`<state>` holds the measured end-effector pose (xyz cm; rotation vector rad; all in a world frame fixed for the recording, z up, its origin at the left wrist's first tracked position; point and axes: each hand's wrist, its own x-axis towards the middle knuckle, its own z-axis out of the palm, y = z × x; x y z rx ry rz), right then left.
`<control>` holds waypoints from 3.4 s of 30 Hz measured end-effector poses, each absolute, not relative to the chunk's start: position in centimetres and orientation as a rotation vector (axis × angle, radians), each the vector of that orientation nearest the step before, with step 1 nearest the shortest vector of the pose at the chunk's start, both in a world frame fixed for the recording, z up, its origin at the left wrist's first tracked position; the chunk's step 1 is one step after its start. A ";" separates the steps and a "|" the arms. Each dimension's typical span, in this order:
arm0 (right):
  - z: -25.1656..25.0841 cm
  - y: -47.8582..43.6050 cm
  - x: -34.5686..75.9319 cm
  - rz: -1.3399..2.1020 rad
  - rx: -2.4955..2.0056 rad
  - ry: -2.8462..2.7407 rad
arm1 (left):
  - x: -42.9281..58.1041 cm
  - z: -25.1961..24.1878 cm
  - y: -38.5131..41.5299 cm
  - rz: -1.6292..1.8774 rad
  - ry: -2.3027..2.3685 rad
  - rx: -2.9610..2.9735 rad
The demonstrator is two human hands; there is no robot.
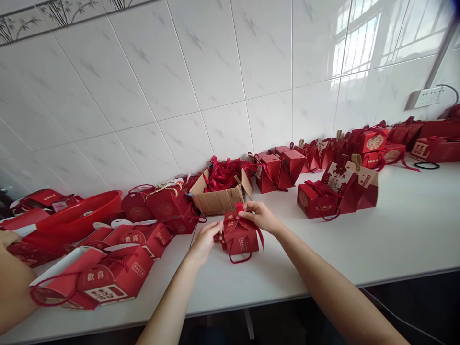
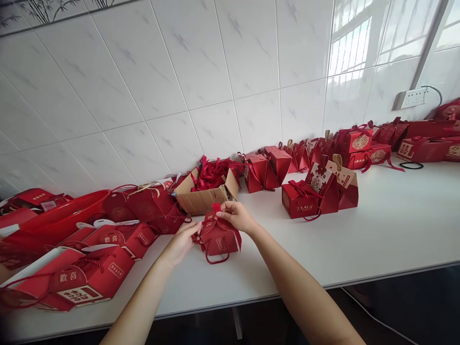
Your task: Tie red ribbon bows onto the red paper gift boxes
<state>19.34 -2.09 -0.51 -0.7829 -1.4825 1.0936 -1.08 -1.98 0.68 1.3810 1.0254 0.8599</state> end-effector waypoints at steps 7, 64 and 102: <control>-0.8 -2.0 19.5 0.926 -0.860 -1.613 | -1.0 0.4 -1.9 0.955 0.907 1.097; -0.6 -3.3 17.3 0.619 -1.065 -1.521 | 1.7 -0.5 1.0 1.027 0.711 1.491; -1.0 -3.4 17.1 0.889 -0.877 -1.389 | 1.8 -0.7 0.1 1.050 0.649 1.308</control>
